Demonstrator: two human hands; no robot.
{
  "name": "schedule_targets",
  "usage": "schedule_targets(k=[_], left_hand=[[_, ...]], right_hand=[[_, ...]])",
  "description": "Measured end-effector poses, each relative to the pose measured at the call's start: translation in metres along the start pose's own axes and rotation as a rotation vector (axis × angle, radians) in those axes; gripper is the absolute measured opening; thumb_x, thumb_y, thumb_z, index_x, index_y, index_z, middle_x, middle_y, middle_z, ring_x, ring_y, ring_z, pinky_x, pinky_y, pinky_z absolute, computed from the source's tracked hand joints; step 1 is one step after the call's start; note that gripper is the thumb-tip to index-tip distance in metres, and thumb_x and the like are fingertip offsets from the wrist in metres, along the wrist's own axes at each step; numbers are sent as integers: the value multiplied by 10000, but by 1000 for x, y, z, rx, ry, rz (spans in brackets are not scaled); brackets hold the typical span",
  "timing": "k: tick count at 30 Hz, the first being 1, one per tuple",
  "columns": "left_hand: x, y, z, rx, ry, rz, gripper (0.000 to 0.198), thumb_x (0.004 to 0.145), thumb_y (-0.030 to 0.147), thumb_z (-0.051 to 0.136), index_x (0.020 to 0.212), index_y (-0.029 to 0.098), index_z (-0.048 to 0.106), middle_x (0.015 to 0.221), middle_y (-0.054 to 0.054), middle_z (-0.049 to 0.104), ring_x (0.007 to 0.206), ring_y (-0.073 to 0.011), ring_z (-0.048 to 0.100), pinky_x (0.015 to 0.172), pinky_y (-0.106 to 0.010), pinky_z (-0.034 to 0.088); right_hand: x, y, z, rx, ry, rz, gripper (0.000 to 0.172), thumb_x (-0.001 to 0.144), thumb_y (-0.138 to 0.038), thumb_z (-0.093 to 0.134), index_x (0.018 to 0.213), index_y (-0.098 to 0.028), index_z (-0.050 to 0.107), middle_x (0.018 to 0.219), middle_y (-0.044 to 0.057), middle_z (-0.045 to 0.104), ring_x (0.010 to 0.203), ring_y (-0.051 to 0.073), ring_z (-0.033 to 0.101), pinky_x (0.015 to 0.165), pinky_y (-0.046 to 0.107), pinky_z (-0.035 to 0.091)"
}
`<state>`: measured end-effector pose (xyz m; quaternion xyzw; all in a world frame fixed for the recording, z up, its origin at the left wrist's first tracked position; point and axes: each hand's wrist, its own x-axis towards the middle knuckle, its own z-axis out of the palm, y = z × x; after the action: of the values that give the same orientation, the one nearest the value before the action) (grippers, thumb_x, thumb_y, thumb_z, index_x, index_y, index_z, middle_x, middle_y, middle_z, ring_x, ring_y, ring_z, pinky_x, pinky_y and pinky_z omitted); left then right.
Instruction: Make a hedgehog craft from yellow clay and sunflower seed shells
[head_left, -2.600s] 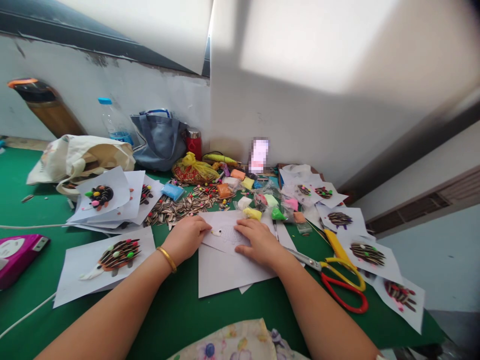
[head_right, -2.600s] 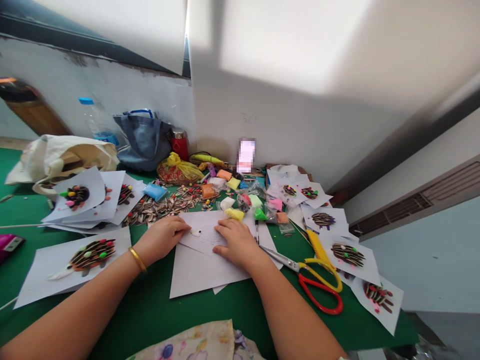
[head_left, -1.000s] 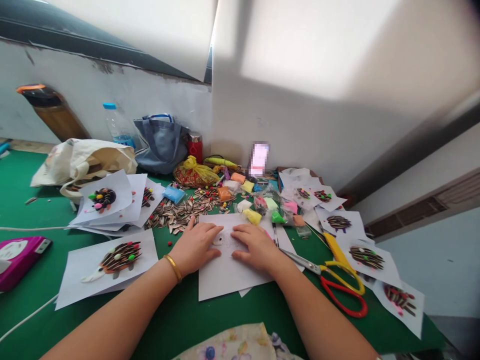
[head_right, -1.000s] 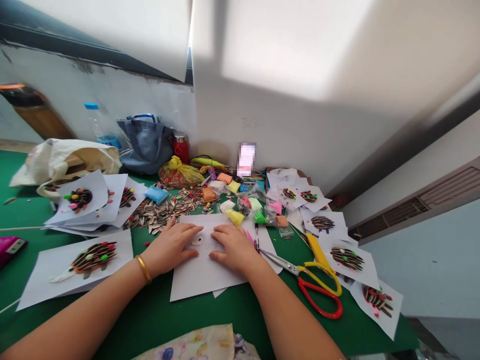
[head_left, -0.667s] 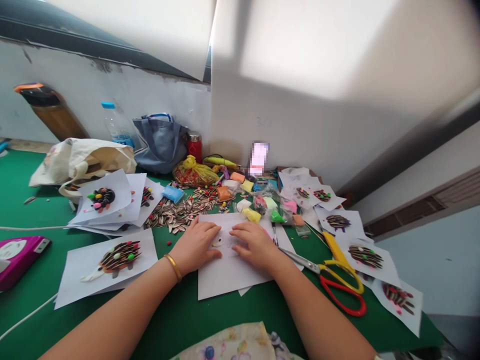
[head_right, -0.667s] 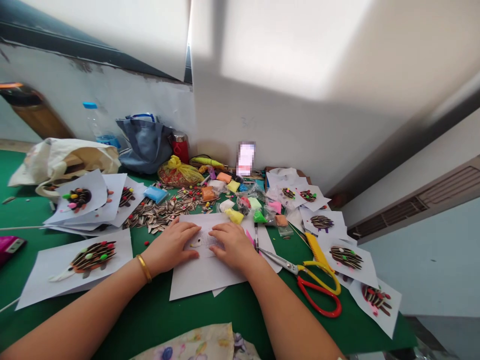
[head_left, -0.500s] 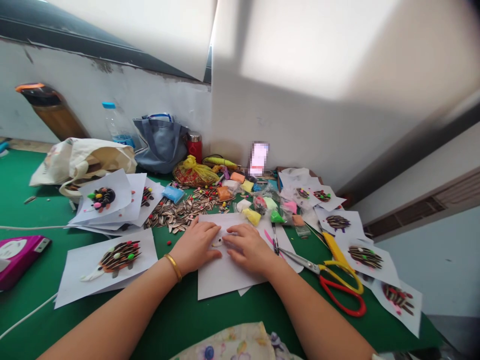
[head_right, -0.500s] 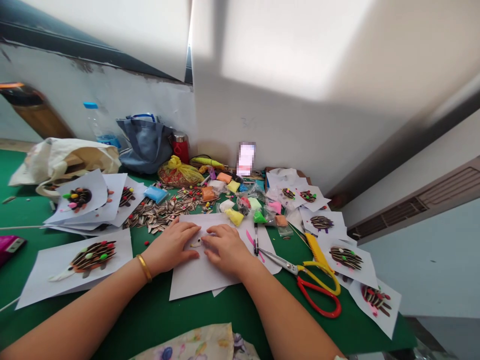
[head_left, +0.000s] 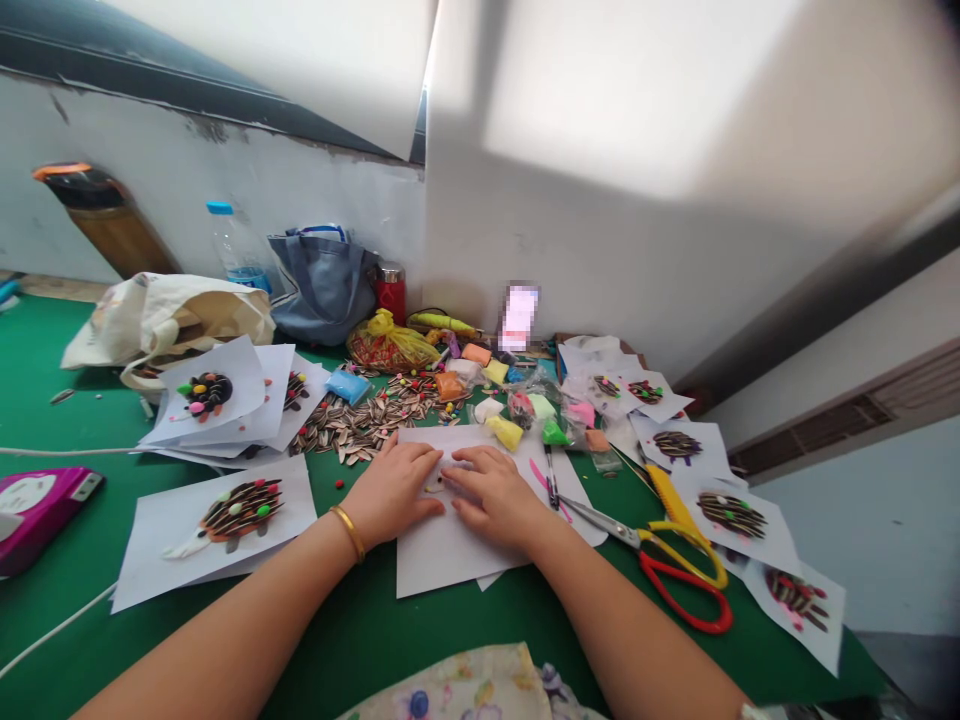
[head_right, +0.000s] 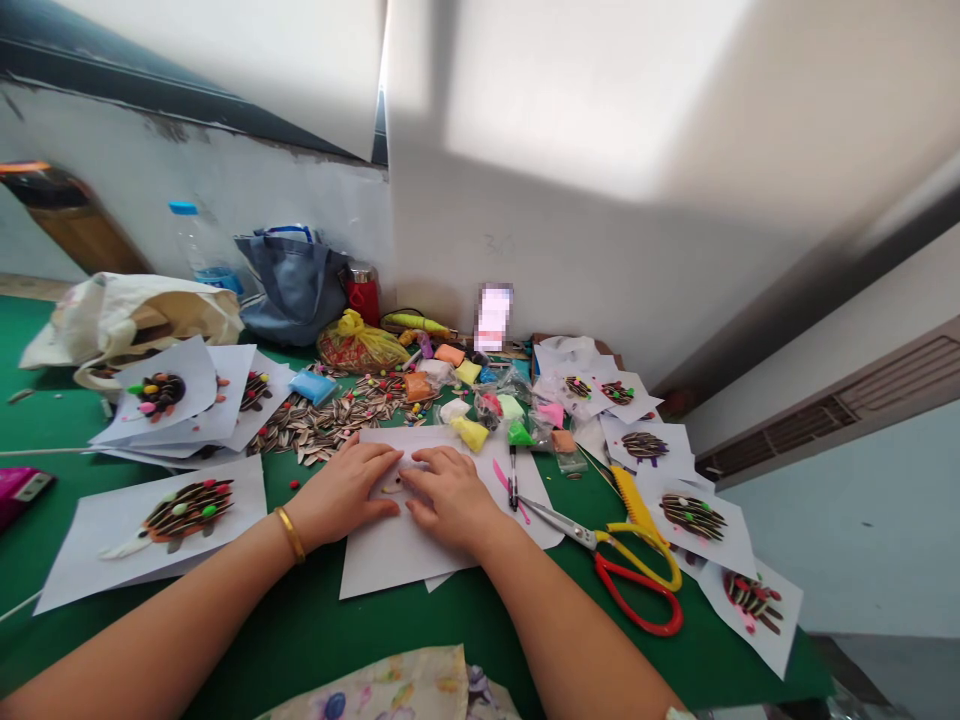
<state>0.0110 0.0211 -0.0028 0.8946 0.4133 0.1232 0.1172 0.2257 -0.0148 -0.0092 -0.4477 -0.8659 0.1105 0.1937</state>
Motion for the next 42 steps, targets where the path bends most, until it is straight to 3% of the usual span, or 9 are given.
schedule_targets(k=[7, 10, 15, 19, 23, 29, 33, 37, 42], left_hand=[[0, 0, 1, -18, 35, 20, 555, 745, 408, 736, 1239, 205, 586, 1266, -124, 612, 1204, -304, 535, 1147, -569, 192], [0, -1, 1, -18, 37, 13, 579, 734, 414, 747, 1250, 210, 582, 1263, -126, 613, 1199, -314, 535, 1141, -579, 193], [0, -1, 0, -22, 25, 9, 646, 701, 413, 774, 1278, 205, 572, 1271, -125, 610, 1194, -321, 534, 1133, -570, 214], [0, 2, -2, -26, 17, 3, 657, 698, 414, 775, 1287, 207, 570, 1260, -119, 617, 1187, -320, 539, 1131, -569, 215], [0, 2, -2, -33, 21, 8, 643, 713, 414, 763, 1292, 216, 565, 1263, -116, 613, 1188, -314, 537, 1132, -561, 221], [-1, 1, -3, -76, 70, 53, 572, 751, 401, 737, 1273, 228, 577, 1249, -111, 615, 1183, -298, 545, 1135, -563, 235], [-1, 9, -7, -185, 189, 56, 478, 848, 365, 636, 1297, 224, 551, 1270, -109, 587, 1164, -265, 551, 1044, -458, 411], [-4, 21, -10, -360, 255, 23, 491, 898, 327, 568, 1376, 280, 465, 1249, -80, 567, 1098, -216, 584, 974, -383, 478], [-6, 25, -9, -470, 274, 22, 472, 904, 297, 563, 1366, 277, 470, 1128, -62, 600, 1033, -201, 579, 967, -386, 472]], right_hand=[[0, -2, 1, 10, 12, -7, 448, 838, -304, 651, 1279, -279, 580, 1343, 76, 529, 1235, 256, 447, 1067, 465, 335], [0, 5, -3, 12, 125, 36, 390, 862, -282, 616, 1250, -261, 593, 1264, 78, 583, 1183, 248, 486, 1048, 455, 355], [-1, 38, -11, -147, 361, 298, 333, 870, -290, 593, 1193, -210, 614, 1186, 116, 606, 1126, 299, 490, 973, 472, 373], [-1, 58, -13, -244, 318, 444, 397, 864, -308, 604, 1242, -192, 585, 1168, 136, 592, 1110, 319, 483, 945, 470, 373], [2, 60, -10, -269, 265, 502, 360, 876, -288, 590, 1221, -185, 599, 1098, 141, 580, 1074, 321, 487, 914, 473, 383], [-1, 55, -14, -245, 402, 413, 237, 847, -236, 599, 1082, -213, 627, 1106, 114, 587, 1077, 296, 483, 933, 465, 398], [-3, 40, -18, -80, 490, 227, 259, 862, -235, 568, 1119, -203, 576, 1245, 117, 571, 1181, 282, 490, 1018, 463, 382], [-3, 18, -13, 113, 460, 100, 322, 881, -244, 531, 1201, -215, 515, 1227, 104, 612, 1143, 252, 560, 987, 433, 438], [-2, 2, -7, 212, 402, 117, 342, 865, -265, 570, 1199, -220, 518, 1125, 91, 653, 1017, 234, 617, 907, 395, 491]])
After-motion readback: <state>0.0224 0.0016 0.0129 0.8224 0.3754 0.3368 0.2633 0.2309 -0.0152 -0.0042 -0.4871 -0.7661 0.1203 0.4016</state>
